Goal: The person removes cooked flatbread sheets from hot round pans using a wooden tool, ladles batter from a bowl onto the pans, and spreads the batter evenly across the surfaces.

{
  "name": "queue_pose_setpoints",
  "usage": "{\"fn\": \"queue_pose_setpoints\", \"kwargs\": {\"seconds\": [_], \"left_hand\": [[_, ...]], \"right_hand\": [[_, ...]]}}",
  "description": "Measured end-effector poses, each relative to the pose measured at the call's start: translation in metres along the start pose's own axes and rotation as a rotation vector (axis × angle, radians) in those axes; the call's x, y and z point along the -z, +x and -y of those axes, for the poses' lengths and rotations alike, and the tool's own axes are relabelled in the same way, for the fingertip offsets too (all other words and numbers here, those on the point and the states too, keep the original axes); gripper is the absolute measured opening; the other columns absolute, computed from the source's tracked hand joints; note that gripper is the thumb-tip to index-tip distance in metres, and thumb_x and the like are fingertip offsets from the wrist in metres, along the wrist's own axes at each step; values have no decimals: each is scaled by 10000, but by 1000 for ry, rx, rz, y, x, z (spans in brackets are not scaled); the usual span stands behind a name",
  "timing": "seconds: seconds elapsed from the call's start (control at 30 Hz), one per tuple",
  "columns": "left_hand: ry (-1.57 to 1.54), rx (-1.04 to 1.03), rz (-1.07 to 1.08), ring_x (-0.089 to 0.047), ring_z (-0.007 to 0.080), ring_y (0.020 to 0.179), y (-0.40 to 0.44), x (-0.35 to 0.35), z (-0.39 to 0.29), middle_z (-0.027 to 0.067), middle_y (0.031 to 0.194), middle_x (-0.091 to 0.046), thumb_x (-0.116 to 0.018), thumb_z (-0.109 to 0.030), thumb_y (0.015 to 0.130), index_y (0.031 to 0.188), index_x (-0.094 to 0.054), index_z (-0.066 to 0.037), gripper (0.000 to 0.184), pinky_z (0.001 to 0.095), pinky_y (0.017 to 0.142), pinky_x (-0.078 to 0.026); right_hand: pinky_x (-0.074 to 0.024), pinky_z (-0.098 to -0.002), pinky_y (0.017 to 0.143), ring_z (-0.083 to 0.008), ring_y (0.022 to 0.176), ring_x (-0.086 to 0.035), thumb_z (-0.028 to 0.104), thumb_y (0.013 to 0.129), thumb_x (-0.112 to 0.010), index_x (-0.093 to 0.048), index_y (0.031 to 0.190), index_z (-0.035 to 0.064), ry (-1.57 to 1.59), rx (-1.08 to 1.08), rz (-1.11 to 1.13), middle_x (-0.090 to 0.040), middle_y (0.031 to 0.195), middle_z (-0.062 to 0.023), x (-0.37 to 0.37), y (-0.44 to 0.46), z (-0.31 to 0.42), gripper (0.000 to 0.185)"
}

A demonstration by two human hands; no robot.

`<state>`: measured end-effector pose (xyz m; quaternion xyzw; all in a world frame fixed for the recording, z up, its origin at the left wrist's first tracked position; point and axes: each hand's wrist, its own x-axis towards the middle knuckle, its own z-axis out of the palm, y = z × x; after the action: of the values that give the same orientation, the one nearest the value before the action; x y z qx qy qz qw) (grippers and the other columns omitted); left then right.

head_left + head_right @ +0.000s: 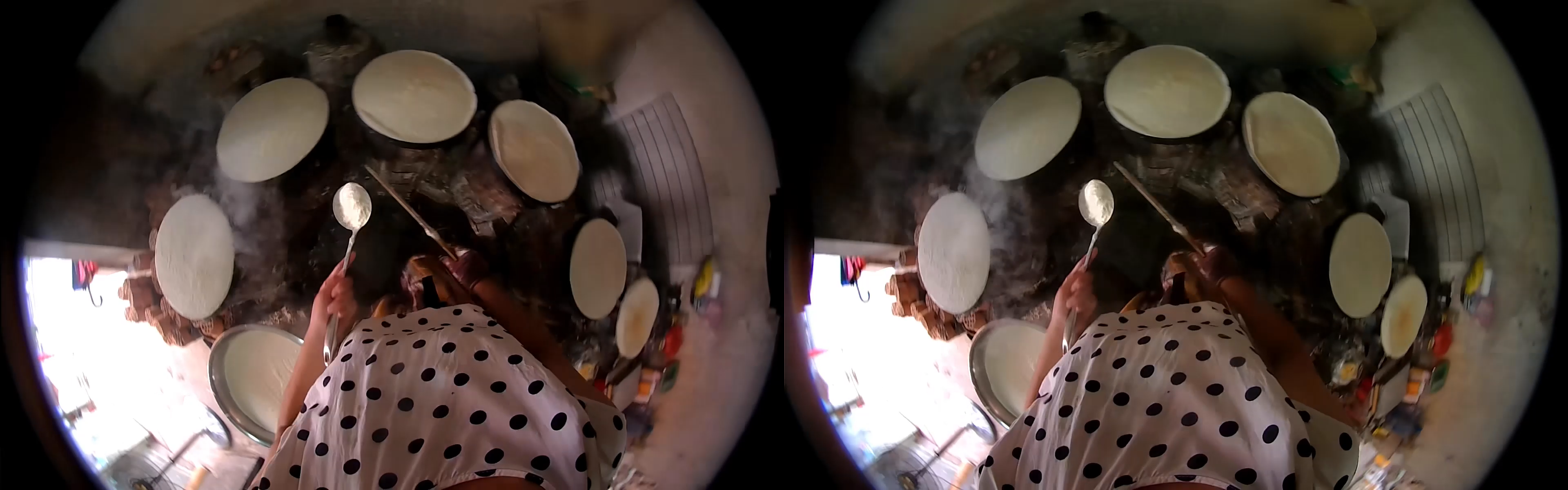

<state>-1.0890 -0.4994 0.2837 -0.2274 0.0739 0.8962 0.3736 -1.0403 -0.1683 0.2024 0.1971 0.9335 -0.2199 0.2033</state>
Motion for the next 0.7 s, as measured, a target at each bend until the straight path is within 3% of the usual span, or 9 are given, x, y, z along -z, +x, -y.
{"fn": "queue_pose_setpoints", "kwargs": {"seconds": [0.07,0.17,0.27,0.33,0.4,0.47,0.53,0.6,0.7], "left_hand": [[80,50,-46,-283,41,348,18,-24,6,-55,547,-295,-421,-169,986,1434,-283,-80,478,200,314,-271],[1095,-308,-40,-286,55,344,3,-29,16,-47,516,-277,-404,-186,993,1411,-339,-76,436,197,320,-282],[1075,-211,-100,-293,57,351,25,-26,18,-37,529,-306,-421,-206,993,1383,-381,-71,414,204,329,-285],[805,-68,-85,-311,55,360,59,-18,26,-35,546,-341,-416,-214,998,1361,-403,-67,391,215,339,-302],[-49,188,-187,-327,54,366,92,-30,35,-35,562,-363,-395,-210,1005,1337,-425,-69,362,221,347,-319],[149,114,-97,-332,51,367,92,-37,50,-41,558,-356,-386,-187,1007,1364,-403,-71,375,220,352,-318],[1054,-238,-165,-341,47,373,85,-66,71,-41,556,-355,-388,-174,1006,1396,-375,-94,398,220,362,-320],[1128,-279,-278,-290,43,390,87,-85,85,-48,558,-309,-373,-149,1006,1416,-343,-105,413,200,348,-250],[775,-162,-341,-278,41,379,115,-89,86,-56,562,-293,-400,-176,1001,1412,-358,-137,414,183,321,-276]], "right_hand": [[-512,-433,774,-344,871,-648,362,871,-556,-658,1045,87,-80,-11,-123,-677,942,-173,-20,7,-70,341],[-508,-449,754,-375,842,-638,422,864,-547,-657,1000,67,-42,-158,-374,-662,906,-204,-32,0,-104,396],[-493,-452,772,-368,875,-622,431,897,-492,-641,1007,78,47,-301,-514,-647,912,-213,4,3,-88,398],[-491,-438,799,-353,918,-615,413,896,-495,-620,1064,101,65,-335,-550,-643,947,-200,21,36,-106,376],[-491,-422,829,-338,948,-614,409,891,-503,-599,1107,117,28,-301,-605,-633,1004,-175,48,84,-116,376],[-496,-406,847,-305,973,-617,468,867,-530,-557,1176,126,-156,-181,-736,-597,1127,-129,68,139,-120,462],[-507,-400,821,-285,981,-618,499,836,-571,-534,1179,124,-143,-202,-694,-574,1154,-121,111,177,-93,510],[-500,-423,862,-282,1041,-602,447,840,-604,-535,1174,174,-1,-271,-473,-547,1227,-101,150,195,-69,437],[-519,-422,799,-296,983,-627,389,835,-621,-567,1059,150,-53,-289,-474,-591,1118,-107,153,240,-64,332]]}}
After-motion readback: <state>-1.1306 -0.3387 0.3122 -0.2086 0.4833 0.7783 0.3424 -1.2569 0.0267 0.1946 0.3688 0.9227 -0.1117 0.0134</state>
